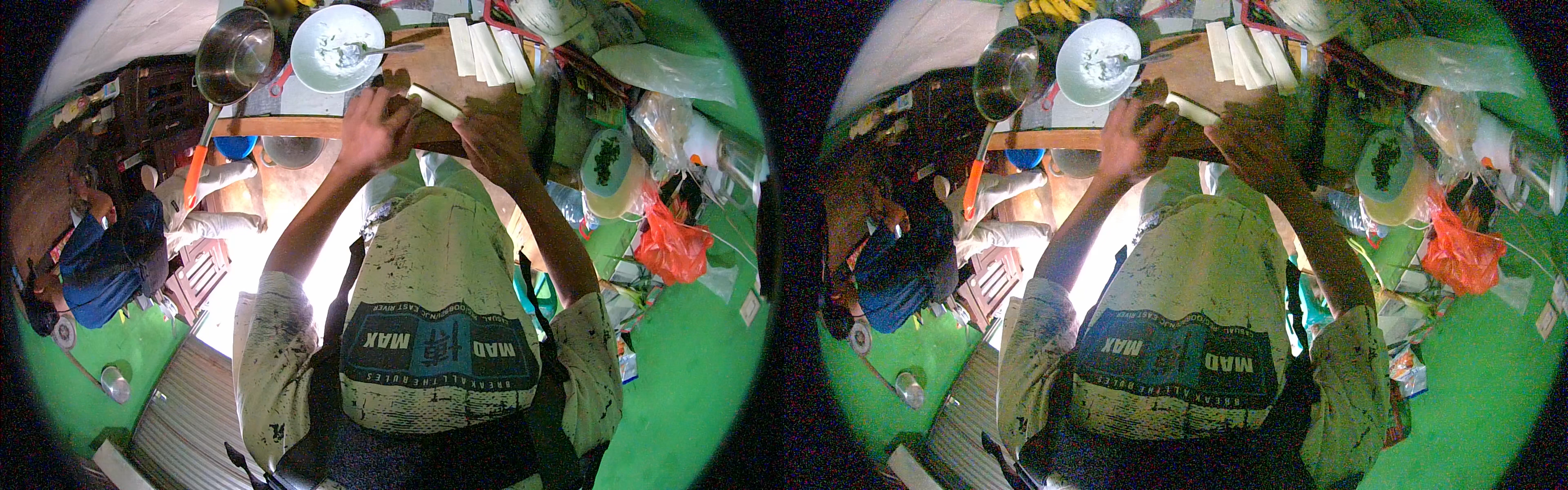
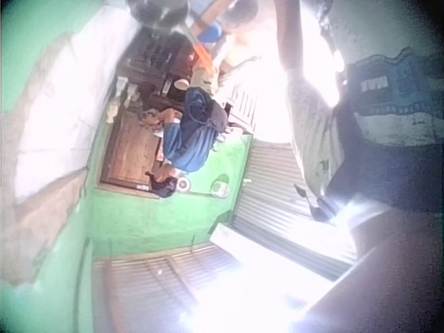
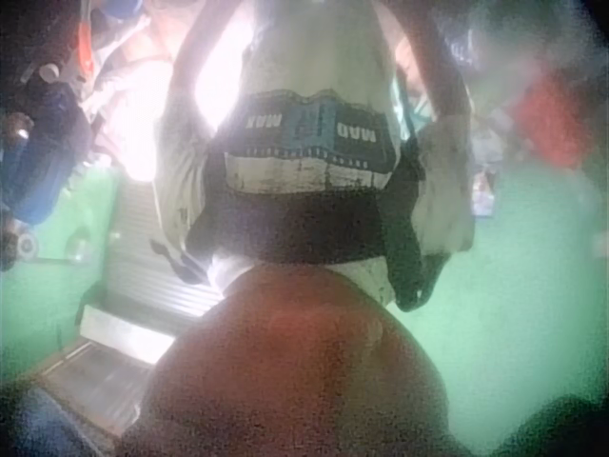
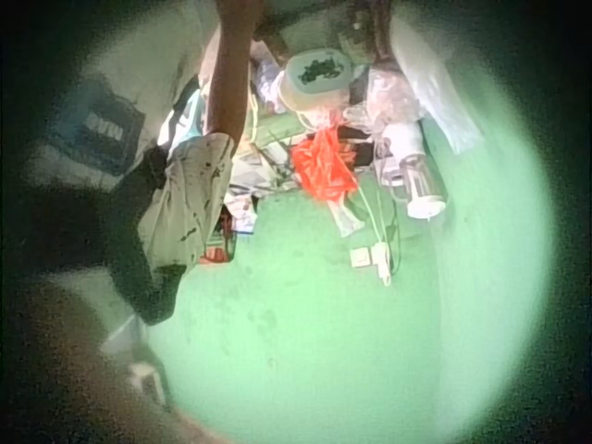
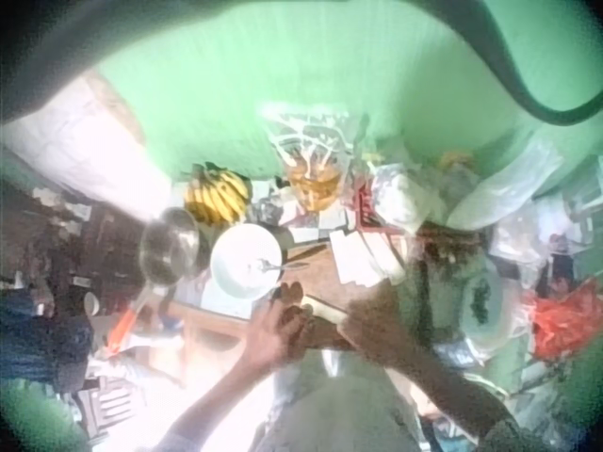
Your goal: The person spreads a white paste onto small rectangular sheets using a spoon, then folds each sheet over the filling. The process is repeated for multiple sheets on a cluttered wooden table.
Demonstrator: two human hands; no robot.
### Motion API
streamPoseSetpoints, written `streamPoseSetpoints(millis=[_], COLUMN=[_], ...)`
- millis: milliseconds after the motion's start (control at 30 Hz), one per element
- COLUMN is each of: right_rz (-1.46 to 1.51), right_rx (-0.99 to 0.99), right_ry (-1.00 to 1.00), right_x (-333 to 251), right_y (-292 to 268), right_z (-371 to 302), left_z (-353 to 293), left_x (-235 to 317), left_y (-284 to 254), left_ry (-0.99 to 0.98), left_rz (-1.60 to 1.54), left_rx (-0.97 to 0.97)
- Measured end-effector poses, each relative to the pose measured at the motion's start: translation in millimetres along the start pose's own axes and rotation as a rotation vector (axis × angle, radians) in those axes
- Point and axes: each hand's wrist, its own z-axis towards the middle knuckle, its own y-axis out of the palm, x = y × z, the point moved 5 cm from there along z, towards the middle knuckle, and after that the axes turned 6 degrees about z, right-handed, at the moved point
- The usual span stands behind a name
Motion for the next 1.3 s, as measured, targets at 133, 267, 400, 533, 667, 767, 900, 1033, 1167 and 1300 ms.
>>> streamPoseSetpoints(millis=[133,267,400,533,667,767,900,1033,1167,1300], right_rz=[-0.025,-0.002,0.033,0.499,0.855,0.965,0.993,1.119,1.194,1.198], right_rx=[0.114,0.049,0.001,0.222,0.379,0.475,0.4,0.471,0.55,0.485], right_ry=[0.24,0.32,0.347,0.702,0.837,0.897,0.961,1.071,1.116,1.132], right_x=[-19.1,-23.8,-19.7,-2.5,3.2,0.9,-14.1,-17.0,-19.3,-24.6], right_y=[-8.8,11.0,17.4,29.7,30.2,41.9,33.1,22.7,17.0,21.0], right_z=[35.9,48.4,45.4,26.5,16.8,9.1,19.0,22.8,18.2,11.6], left_z=[-3.1,-3.1,-12.3,-22.7,-6.5,4.3,16.3,24.0,16.7,9.6], left_x=[3.3,3.3,11.7,21.7,26.4,18.7,14.1,25.6,35.6,35.0], left_y=[-1.3,-1.2,-0.9,22.6,27.4,28.0,28.1,23.7,21.5,21.8], left_ry=[-0.042,-0.097,-0.451,-0.802,-0.967,-1.033,-1.028,-0.884,-0.873,-0.963], left_rz=[0.018,-0.026,-0.268,-0.978,-1.43,-1.476,-1.391,-1.417,-1.357,-1.393], left_rx=[0.019,0.101,0.175,0.202,0.085,0.035,-0.021,-0.028,-0.153,-0.204])
